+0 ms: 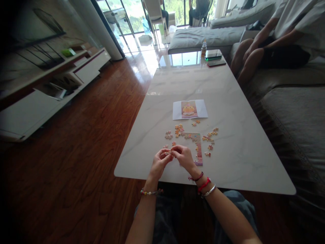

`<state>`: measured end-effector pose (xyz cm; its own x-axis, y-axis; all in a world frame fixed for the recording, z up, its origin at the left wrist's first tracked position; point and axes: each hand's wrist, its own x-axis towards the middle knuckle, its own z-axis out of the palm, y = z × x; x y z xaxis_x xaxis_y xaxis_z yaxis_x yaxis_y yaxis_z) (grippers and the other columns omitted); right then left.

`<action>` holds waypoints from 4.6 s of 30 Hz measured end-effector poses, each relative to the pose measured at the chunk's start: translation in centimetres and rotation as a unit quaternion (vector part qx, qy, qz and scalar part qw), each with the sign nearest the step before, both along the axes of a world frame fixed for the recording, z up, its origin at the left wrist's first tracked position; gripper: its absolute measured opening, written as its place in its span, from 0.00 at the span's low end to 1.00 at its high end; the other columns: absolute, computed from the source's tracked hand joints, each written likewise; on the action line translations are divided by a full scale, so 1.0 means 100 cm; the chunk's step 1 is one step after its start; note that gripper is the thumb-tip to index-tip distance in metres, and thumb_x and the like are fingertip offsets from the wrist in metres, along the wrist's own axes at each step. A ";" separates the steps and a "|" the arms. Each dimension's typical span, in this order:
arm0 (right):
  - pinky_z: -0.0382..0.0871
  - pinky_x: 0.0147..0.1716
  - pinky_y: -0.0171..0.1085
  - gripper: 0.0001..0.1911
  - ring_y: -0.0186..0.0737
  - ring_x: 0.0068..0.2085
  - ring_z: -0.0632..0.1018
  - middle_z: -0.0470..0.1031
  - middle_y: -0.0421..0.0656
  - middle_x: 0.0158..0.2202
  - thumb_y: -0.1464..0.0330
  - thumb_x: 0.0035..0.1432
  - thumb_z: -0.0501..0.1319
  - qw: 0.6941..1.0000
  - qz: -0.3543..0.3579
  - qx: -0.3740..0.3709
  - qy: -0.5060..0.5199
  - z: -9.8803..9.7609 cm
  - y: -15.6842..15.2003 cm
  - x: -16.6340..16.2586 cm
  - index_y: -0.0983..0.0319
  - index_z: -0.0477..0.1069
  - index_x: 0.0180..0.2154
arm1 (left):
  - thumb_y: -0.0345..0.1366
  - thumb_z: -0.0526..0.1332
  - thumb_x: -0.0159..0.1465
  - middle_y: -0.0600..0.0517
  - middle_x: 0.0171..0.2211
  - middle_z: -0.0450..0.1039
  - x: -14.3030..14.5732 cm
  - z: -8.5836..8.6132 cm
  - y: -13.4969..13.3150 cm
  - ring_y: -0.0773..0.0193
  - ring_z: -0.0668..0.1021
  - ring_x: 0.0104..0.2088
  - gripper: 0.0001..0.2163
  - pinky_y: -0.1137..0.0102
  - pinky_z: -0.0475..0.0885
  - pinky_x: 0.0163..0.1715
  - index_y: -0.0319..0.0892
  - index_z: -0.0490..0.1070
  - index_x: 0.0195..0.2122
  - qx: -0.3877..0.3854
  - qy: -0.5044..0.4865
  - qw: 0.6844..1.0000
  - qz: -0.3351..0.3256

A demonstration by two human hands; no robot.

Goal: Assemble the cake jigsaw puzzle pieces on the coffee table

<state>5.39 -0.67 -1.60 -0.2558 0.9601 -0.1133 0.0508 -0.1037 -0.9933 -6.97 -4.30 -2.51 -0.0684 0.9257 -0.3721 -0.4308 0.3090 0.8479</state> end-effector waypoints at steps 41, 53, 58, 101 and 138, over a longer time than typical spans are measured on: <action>0.63 0.26 0.34 0.04 0.35 0.25 0.71 0.72 0.42 0.23 0.71 0.47 0.58 0.963 0.043 0.128 -0.234 0.001 0.020 0.010 0.61 0.72 0.25 | 0.38 0.66 0.46 0.54 0.26 0.72 -0.011 0.006 0.001 0.69 0.75 0.25 0.14 0.76 0.68 0.25 0.40 0.63 0.30 0.022 0.097 0.994 0.038; 0.62 0.25 0.32 0.09 0.33 0.24 0.70 0.73 0.41 0.25 0.64 0.51 0.57 0.958 0.083 0.132 -0.241 0.009 -0.004 0.015 0.61 0.73 0.30 | 0.37 0.67 0.44 0.52 0.27 0.73 -0.011 0.002 -0.010 0.67 0.75 0.27 0.13 0.76 0.68 0.24 0.39 0.67 0.29 -0.023 0.090 0.996 -0.016; 0.57 0.19 0.30 0.09 0.30 0.18 0.66 0.66 0.37 0.15 0.66 0.51 0.57 0.973 0.107 0.076 -0.189 0.012 -0.019 0.013 0.62 0.71 0.24 | 0.35 0.67 0.44 0.54 0.23 0.72 -0.008 0.002 -0.015 0.71 0.73 0.25 0.12 0.77 0.68 0.25 0.38 0.68 0.28 -0.040 0.017 0.998 -0.047; 0.63 0.25 0.31 0.16 0.33 0.26 0.72 0.74 0.42 0.26 0.63 0.55 0.54 0.945 0.133 0.122 -0.271 0.014 0.017 0.035 0.61 0.69 0.43 | 0.37 0.63 0.49 0.52 0.30 0.71 0.003 0.006 -0.009 0.67 0.76 0.28 0.12 0.78 0.67 0.22 0.39 0.66 0.33 0.032 0.138 0.989 -0.050; 0.64 0.30 0.32 0.06 0.33 0.28 0.72 0.72 0.43 0.27 0.74 0.49 0.59 0.912 0.106 0.165 -0.360 -0.015 0.001 0.054 0.62 0.74 0.30 | 0.29 0.57 0.52 0.54 0.29 0.71 0.028 -0.017 -0.005 0.71 0.72 0.27 0.07 0.73 0.68 0.31 0.42 0.68 0.33 0.117 0.486 0.848 -0.177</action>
<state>10.81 -0.55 -3.10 -0.4127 0.9101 -0.0378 0.6858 0.2831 -0.6705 -4.14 -4.76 -4.19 0.0605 0.9929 -0.1024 0.5916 0.0470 0.8049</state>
